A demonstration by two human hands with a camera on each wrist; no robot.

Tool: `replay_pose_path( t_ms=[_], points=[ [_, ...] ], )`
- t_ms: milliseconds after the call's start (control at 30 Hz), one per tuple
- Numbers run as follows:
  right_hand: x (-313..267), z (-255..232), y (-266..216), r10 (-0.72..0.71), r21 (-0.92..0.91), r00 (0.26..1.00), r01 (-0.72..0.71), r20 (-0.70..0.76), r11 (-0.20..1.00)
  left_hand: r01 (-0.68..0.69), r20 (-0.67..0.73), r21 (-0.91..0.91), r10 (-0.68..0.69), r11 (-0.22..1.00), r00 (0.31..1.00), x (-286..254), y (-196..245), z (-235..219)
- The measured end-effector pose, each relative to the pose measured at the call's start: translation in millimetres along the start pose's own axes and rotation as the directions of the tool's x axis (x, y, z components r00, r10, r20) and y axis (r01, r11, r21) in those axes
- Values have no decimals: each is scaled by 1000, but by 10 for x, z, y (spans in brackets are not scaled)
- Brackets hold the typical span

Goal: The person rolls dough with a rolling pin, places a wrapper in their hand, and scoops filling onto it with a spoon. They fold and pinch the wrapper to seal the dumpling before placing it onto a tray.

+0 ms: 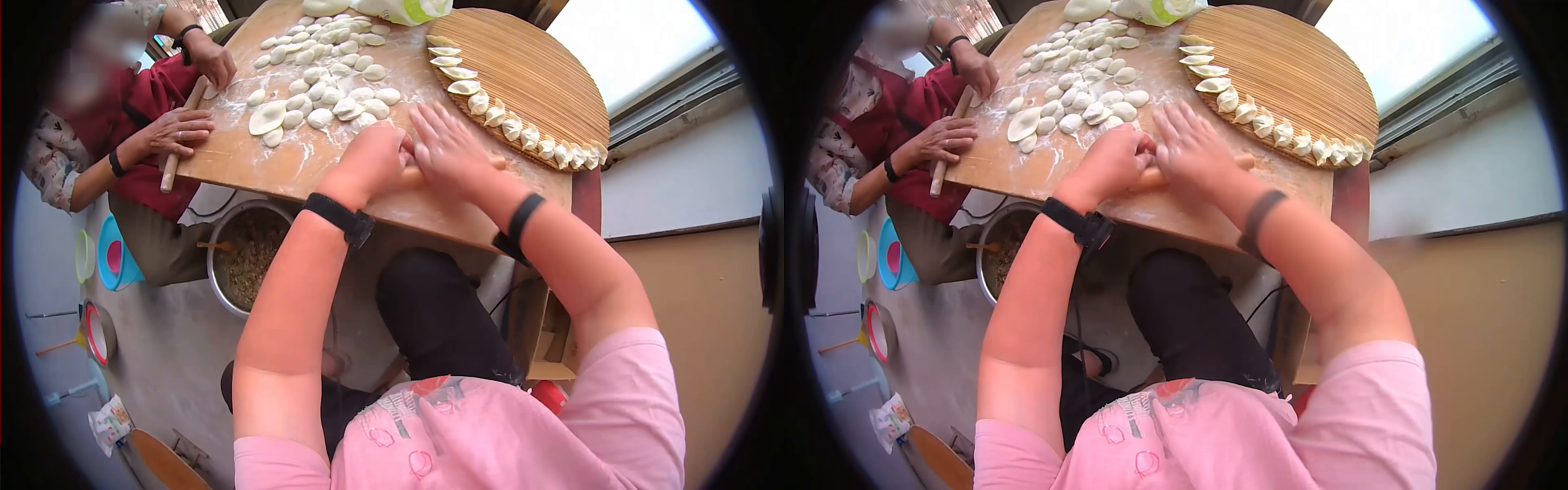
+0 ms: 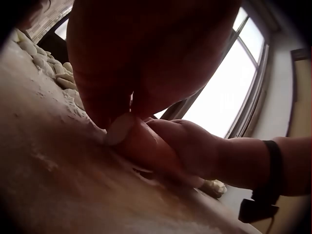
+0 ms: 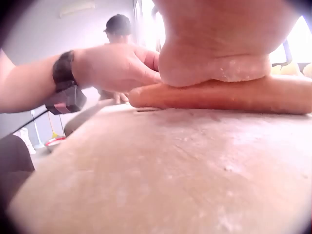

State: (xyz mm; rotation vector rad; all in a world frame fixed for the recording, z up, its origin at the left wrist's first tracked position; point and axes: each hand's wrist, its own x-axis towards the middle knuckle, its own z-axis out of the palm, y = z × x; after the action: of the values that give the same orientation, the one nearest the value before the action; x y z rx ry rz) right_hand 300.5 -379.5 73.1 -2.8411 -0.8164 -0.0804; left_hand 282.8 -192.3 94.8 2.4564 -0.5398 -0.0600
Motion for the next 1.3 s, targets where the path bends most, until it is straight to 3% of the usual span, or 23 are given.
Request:
replay_pose_path(
  t_ms=[100,133,200,300,400,533,600,633,700,767,833,967,1000,1133,1233,1300],
  points=[
    [-507,-179,-169,-32,51,993,27,109,998,-10,-158,60,19,998,987,-107,-17,83],
    [-525,-201,-179,-38,48,990,32,133,998,24,-138,12,-22,1000,990,-138,-6,83],
    [-288,-74,-93,-32,1,995,32,94,999,92,-88,-76,-99,993,991,-184,24,54],
    [197,-4,-34,-22,13,1000,22,9,1000,55,-229,-40,-62,998,972,-178,-89,157],
    [348,-21,-25,-37,-102,999,36,-13,994,94,-202,-52,-102,994,974,-148,-47,113],
    [-291,-125,-161,-45,105,994,35,96,994,67,-177,3,-65,998,982,-193,24,59],
    [-412,-242,-131,-9,68,990,-1,139,998,55,-242,16,-49,998,969,-237,8,79],
    [-431,-259,-116,12,55,988,-21,155,998,80,-200,-34,-85,996,976,-254,16,76],
    [-118,-62,-88,-32,-1,997,32,67,999,136,-105,-119,-148,984,983,-287,42,50],
    [240,65,-50,-104,-23,994,103,-36,994,76,-128,-27,-79,997,989,-274,16,43],
    [443,91,-37,-182,-191,979,162,-89,968,51,-154,17,-48,999,987,-222,-13,45],
    [-22,51,-83,-345,-347,936,303,-65,888,49,-209,7,-46,999,977,-218,-21,100],
    [-276,1,-201,-115,128,992,120,-49,984,52,-225,7,-49,999,973,-253,-29,105],
    [-295,-110,-208,-97,49,995,97,10,994,126,-144,-107,-141,986,979,-350,4,-19],
    [345,259,68,-287,-324,950,235,-123,916,99,-151,-43,-104,994,983,-371,-23,-52],
    [475,233,0,-212,-201,965,179,-157,963,73,-189,46,-63,996,980,-321,-51,-36]
  ],
)
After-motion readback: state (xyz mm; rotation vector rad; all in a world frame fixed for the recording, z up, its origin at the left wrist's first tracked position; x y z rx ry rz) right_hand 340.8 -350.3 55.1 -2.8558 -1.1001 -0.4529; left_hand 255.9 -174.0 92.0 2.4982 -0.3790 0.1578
